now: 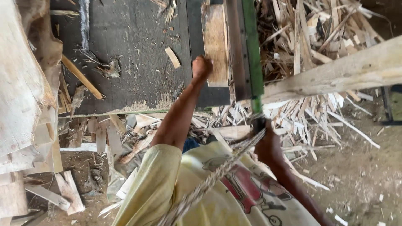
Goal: Manually cutting thin sheets of wood veneer using a large lever shear.
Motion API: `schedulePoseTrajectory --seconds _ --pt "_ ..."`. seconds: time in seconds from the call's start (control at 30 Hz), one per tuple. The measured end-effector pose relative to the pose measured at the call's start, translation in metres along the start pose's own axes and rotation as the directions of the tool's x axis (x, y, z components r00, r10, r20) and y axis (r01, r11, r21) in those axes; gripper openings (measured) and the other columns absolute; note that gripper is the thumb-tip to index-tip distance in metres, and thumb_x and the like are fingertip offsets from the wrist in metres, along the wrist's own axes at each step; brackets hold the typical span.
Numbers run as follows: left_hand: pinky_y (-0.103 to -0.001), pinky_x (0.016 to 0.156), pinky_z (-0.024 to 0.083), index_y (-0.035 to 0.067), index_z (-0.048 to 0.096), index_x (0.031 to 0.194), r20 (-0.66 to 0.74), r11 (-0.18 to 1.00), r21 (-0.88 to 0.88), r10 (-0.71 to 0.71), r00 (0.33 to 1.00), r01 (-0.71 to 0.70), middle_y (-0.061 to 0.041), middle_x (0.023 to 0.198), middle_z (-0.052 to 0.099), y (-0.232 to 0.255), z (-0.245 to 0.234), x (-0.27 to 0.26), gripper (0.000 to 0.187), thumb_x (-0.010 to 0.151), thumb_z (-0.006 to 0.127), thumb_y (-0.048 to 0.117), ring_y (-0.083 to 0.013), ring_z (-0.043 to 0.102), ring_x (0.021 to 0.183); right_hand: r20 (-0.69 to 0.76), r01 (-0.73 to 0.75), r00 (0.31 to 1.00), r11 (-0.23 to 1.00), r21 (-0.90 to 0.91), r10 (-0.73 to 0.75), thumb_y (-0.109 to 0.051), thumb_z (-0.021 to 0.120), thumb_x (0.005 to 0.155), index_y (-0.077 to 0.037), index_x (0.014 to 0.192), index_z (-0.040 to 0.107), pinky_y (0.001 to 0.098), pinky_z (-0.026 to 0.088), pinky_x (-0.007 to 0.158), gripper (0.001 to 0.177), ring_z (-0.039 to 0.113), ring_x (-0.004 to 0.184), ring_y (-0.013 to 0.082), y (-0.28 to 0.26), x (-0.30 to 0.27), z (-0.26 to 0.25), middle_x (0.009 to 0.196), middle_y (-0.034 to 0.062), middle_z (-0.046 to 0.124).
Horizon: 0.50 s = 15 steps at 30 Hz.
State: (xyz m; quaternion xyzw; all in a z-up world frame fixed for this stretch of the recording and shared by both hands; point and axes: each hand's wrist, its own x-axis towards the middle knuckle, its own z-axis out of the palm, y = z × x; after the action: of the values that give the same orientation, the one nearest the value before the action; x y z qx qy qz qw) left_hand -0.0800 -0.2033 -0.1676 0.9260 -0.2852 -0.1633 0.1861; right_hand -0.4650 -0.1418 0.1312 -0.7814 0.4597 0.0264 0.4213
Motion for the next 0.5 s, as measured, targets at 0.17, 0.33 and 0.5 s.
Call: schedulePoseTrajectory --seconds 0.17,0.33,0.5 --pt "-0.040 0.083 0.065 -0.009 0.060 0.121 0.009 0.976 -0.193 -0.099 0.995 0.098 -0.028 0.112 0.070 0.001 -0.006 0.004 0.046 0.097 0.065 0.031 -0.0350 0.075 0.099 0.028 -0.023 0.999 0.999 -0.041 0.024 -0.012 0.065 0.088 -0.002 0.143 0.031 0.0468 0.060 0.048 0.066 0.072 0.060 0.0339 0.084 0.058 0.075 0.086 0.0214 0.072" --pt "-0.048 0.094 0.059 0.001 0.072 0.103 -0.108 0.885 -0.452 -0.177 0.978 0.111 -0.027 0.108 0.074 0.011 -0.058 -0.045 0.024 0.093 0.067 0.022 -0.0402 0.071 0.103 -0.045 0.083 0.995 0.995 -0.062 -0.086 -0.003 0.063 0.076 -0.001 0.140 0.040 0.0521 0.058 0.057 0.068 0.072 0.068 0.0433 0.094 0.061 0.076 0.085 0.0256 0.071" --pt "-0.047 0.083 0.060 0.000 0.072 0.102 -0.189 0.945 -0.298 -0.194 0.963 0.132 -0.025 0.100 0.075 -0.033 -0.001 -0.029 0.021 0.096 0.063 0.019 -0.0358 0.072 0.095 -0.003 -0.005 1.000 1.000 -0.027 0.005 -0.012 0.068 0.082 -0.002 0.131 0.046 0.0544 0.056 0.058 0.055 0.074 0.068 0.0424 0.059 0.040 0.053 0.079 0.0267 0.072"
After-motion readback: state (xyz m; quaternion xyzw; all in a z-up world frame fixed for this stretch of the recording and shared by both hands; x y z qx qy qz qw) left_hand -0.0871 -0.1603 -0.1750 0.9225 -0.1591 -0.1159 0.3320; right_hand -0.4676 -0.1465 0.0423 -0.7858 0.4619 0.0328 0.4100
